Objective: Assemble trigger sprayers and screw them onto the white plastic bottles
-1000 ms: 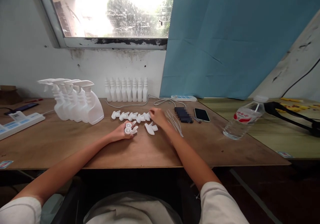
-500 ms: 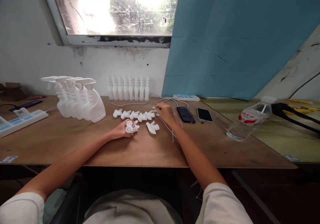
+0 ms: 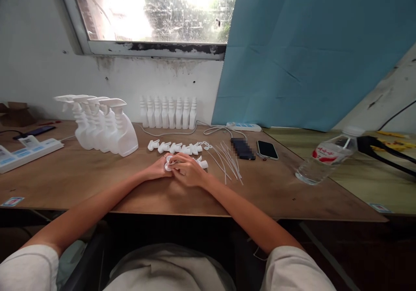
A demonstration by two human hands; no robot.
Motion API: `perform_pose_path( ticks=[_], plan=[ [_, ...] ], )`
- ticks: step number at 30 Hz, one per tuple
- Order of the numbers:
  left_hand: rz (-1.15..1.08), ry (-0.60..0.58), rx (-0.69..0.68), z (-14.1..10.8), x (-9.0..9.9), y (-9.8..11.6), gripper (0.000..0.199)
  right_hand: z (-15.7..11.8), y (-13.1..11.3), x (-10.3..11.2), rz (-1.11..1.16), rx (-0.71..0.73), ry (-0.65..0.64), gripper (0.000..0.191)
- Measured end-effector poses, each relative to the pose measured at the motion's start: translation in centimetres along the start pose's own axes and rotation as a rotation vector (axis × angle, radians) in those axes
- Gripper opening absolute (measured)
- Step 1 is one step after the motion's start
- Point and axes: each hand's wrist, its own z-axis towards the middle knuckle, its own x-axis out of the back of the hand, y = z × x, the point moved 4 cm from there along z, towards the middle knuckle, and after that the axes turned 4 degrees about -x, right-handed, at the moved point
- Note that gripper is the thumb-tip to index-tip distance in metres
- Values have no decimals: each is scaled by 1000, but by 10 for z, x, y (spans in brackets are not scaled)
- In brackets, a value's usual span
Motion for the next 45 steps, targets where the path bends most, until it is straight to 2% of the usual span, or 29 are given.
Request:
perform_pose_path(
  ticks=[3, 7, 11, 17, 21, 24, 28, 33, 36, 41, 45],
  plan=[
    [64, -10, -12, -1, 0, 6, 38, 7, 6, 4, 174, -191, 58, 14],
    [-42, -2, 85, -3, 2, 4, 57, 22, 8, 4, 256, -329, -41, 18],
    [-110, -43, 99, -4, 4, 1, 72, 38, 2, 6, 106, -304, -195, 8],
    [-112, -79, 32, 0, 8, 9, 94, 62, -19, 15, -236, -192, -492, 16],
    [-52, -128, 68, 1, 10, 13, 80, 72, -29, 13, -364, -187, -619, 19],
    [-52, -145, 72, 1, 11, 14, 76, 76, -28, 8, -409, -312, -669, 18],
    [-71, -102, 42, 1, 11, 12, 84, 81, -19, 3, -331, -531, -682, 14],
    [-48, -3, 95, -1, 11, 5, 69, 86, 1, 3, -180, -635, -720, 12],
    [-55, 1, 94, -1, 10, 3, 65, 85, 8, 9, -45, -574, -711, 14],
    [40, 38, 62, 0, 12, 2, 67, 80, -4, 28, -56, -256, -526, 35],
    [19, 18, 70, 0, 11, -1, 56, 64, -18, 26, -119, -241, -562, 36]
  ],
)
